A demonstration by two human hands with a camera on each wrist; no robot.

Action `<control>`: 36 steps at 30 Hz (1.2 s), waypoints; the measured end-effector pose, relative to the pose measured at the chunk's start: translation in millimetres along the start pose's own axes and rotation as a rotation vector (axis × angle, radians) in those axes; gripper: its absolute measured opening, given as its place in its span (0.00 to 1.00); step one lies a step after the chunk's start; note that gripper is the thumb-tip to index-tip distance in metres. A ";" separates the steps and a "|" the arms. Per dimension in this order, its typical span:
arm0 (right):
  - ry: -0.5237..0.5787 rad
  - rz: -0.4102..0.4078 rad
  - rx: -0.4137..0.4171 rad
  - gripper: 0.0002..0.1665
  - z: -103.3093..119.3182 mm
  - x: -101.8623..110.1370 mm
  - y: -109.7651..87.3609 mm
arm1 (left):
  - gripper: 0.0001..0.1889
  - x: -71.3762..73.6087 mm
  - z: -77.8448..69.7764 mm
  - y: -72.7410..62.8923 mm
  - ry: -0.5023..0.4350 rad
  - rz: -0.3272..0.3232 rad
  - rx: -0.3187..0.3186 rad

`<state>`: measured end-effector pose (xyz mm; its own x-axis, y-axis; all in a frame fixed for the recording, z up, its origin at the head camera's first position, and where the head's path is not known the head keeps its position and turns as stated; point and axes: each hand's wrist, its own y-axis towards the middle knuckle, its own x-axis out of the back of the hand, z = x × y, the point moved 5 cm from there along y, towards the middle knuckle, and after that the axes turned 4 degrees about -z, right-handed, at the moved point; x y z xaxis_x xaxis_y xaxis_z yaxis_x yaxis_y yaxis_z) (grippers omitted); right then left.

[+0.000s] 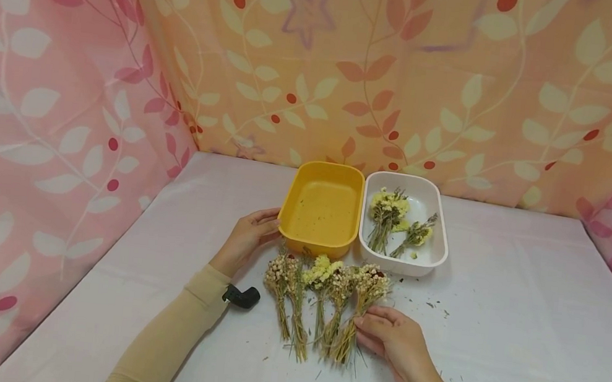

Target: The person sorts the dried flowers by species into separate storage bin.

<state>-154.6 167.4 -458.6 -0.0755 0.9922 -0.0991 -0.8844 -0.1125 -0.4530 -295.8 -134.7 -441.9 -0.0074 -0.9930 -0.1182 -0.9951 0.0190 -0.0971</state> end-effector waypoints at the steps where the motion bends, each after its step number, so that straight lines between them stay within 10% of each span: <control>1: -0.002 -0.006 0.003 0.36 0.9 0.1 -0.4 | 0.25 0.0 0.1 0.2 -0.002 0.000 -0.001; 36: -0.120 -0.035 0.097 0.44 39.1 11.9 -10.1 | 0.25 0.1 0.1 0.8 0.006 -0.010 0.005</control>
<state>-164.6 182.4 -420.6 -0.0931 0.9954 0.0240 -0.9273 -0.0779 -0.3661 -296.6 -134.8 -442.1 0.0023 -0.9937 -0.1117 -0.9946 0.0093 -0.1034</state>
